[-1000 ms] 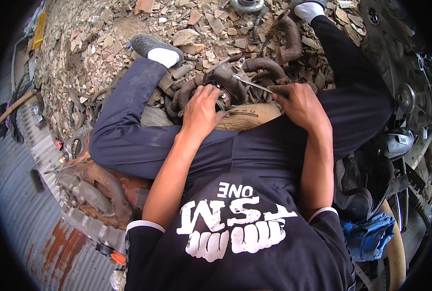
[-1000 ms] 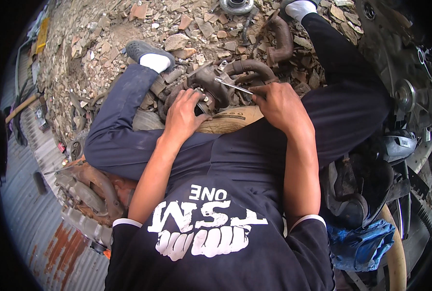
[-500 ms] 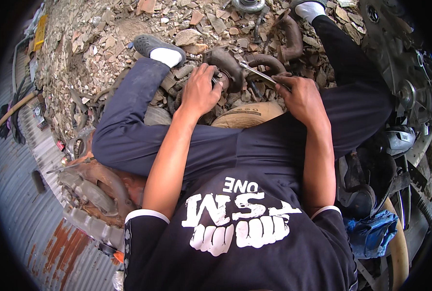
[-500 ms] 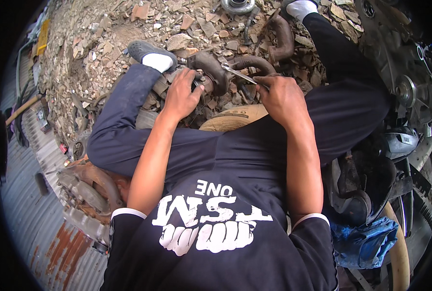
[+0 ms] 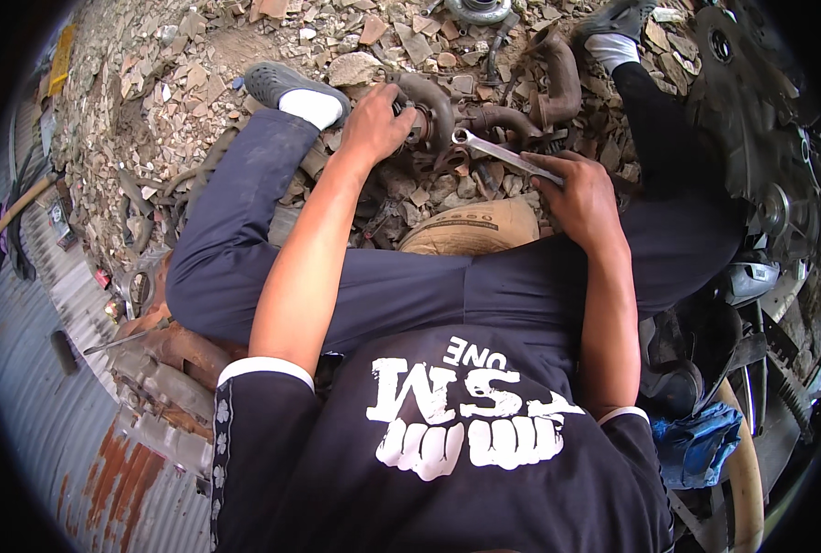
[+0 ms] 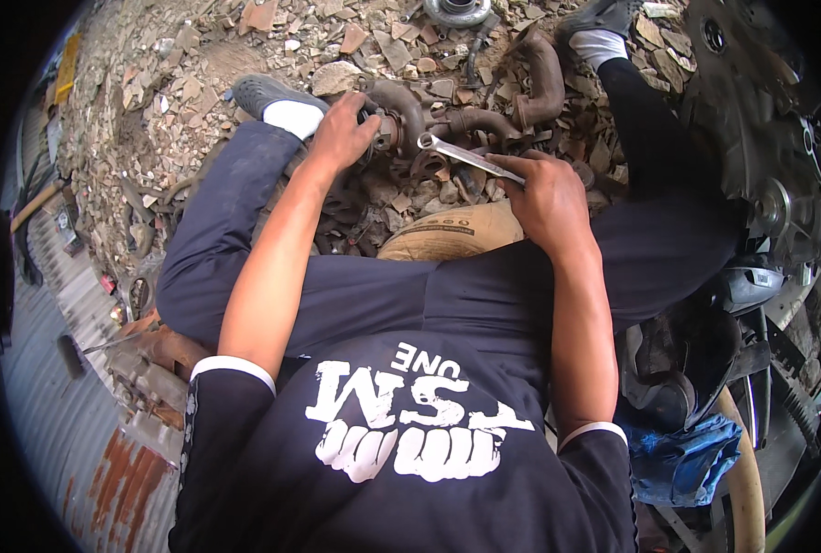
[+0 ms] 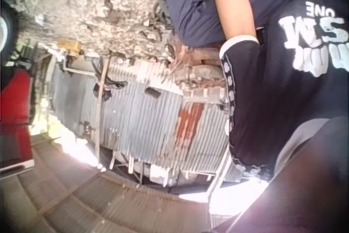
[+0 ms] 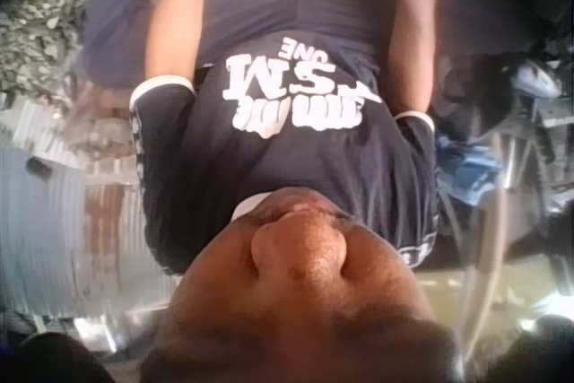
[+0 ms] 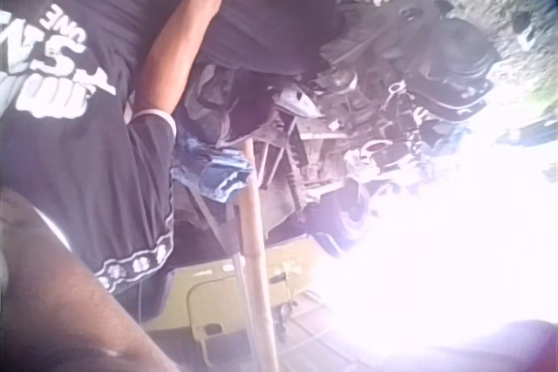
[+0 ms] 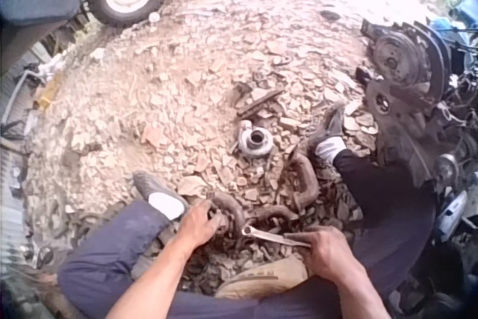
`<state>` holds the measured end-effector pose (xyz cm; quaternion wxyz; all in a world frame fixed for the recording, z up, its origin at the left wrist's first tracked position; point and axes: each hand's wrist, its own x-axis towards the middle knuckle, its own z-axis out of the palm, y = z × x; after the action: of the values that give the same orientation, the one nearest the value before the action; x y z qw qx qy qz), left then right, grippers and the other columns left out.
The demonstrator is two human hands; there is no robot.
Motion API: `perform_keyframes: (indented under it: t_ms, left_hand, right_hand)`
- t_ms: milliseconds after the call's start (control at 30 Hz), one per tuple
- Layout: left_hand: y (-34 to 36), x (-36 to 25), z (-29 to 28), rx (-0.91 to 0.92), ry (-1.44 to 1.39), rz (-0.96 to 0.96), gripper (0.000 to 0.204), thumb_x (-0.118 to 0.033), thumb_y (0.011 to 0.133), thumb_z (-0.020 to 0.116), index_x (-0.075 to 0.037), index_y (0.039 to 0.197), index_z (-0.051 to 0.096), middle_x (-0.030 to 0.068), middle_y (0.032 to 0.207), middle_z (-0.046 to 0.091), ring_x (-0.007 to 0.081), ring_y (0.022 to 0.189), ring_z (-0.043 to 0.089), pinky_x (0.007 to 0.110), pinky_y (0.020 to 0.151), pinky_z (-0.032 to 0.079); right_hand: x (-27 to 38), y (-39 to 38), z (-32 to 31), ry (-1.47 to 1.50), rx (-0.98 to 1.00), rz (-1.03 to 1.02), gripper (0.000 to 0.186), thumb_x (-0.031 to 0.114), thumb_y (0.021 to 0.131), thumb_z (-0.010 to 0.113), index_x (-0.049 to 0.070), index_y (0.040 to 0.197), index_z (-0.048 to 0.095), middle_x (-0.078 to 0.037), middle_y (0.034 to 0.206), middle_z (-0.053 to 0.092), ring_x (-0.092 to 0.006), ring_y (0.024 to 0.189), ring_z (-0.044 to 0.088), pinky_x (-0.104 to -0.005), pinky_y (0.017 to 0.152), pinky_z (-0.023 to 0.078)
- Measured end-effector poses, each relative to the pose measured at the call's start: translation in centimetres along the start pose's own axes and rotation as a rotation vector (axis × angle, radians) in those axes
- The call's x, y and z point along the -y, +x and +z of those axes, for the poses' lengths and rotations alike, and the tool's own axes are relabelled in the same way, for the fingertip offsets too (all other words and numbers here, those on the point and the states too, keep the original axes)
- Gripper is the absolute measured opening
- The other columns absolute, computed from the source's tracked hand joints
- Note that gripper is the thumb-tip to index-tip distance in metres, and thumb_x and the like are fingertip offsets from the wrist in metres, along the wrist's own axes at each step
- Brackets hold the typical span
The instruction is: The person sits on the ground and uses a wrench to loosen and remove bolts from a metal engine manifold. They separate the manifold into two pieces, inspect them, and then reassemble the parts by tightening the bolts back in place.
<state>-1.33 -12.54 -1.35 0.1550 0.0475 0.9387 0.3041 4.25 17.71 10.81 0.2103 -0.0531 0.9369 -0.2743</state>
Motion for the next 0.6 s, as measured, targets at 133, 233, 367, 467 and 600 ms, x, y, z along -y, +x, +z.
perform_keyframes:
  t_ms: [133, 233, 367, 467, 600]
  left_hand:
    - [0.1, 0.6, 0.8, -0.05, -0.058, -0.033, 0.041, -0.033, 0.092, 0.06, -0.001, 0.117, 0.062, 0.0221, 0.125, 0.063, 0.0408, 0.119, 0.058, 0.047, 0.102, 0.046]
    - [1.0, 1.0, 1.2, -0.014, -0.198, -0.101, 0.046, -0.033, 0.094, 0.057, -0.001, 0.127, 0.061, 0.0229, 0.135, 0.059, 0.0406, 0.126, 0.056, 0.045, 0.107, 0.043]
    - [3.2, 1.3, 2.0, -0.036, -0.172, -0.156, 0.044, -0.033, 0.097, 0.052, -0.007, 0.13, 0.062, 0.0213, 0.134, 0.062, 0.0401, 0.124, 0.058, 0.044, 0.106, 0.045]
    - [5.0, 3.2, 2.9, -0.018, -0.132, -0.152, 0.047, -0.035, 0.097, 0.052, -0.007, 0.133, 0.062, 0.0225, 0.131, 0.063, 0.0399, 0.123, 0.059, 0.044, 0.106, 0.045]
    - [6.1, 4.1, 3.3, 0.015, -0.083, -0.148, 0.048, -0.036, 0.098, 0.053, -0.008, 0.135, 0.061, 0.0219, 0.134, 0.063, 0.0388, 0.125, 0.059, 0.043, 0.108, 0.044]
  right_hand:
    - [1.0, 2.3, 0.9, -0.103, 0.004, -0.152, 0.03, 0.01, 0.084, 0.067, 0.015, 0.111, 0.078, -0.016, 0.089, 0.07, -0.0388, 0.086, 0.067, -0.0488, 0.079, 0.052]
    - [1.1, 4.8, 1.6, -0.152, 0.092, -0.266, 0.033, 0.009, 0.084, 0.062, 0.018, 0.111, 0.079, -0.014, 0.088, 0.07, -0.0357, 0.086, 0.068, -0.0476, 0.078, 0.053]
    - [1.3, 8.3, 2.1, -0.348, 0.145, -0.408, 0.039, 0.007, 0.082, 0.056, 0.02, 0.11, 0.08, -0.014, 0.088, 0.073, -0.0321, 0.086, 0.07, -0.0447, 0.077, 0.054]
    - [1.9, 11.4, 1.6, -0.385, 0.223, -0.43, 0.038, 0.008, 0.082, 0.056, 0.018, 0.109, 0.08, -0.015, 0.086, 0.074, -0.0319, 0.086, 0.071, -0.0441, 0.081, 0.054]
    - [1.1, 16.7, 2.4, -0.477, 0.309, -0.501, 0.025, 0.022, 0.091, 0.065, 0.018, 0.112, 0.078, -0.012, 0.094, 0.073, -0.0322, 0.097, 0.068, -0.044, 0.089, 0.052]
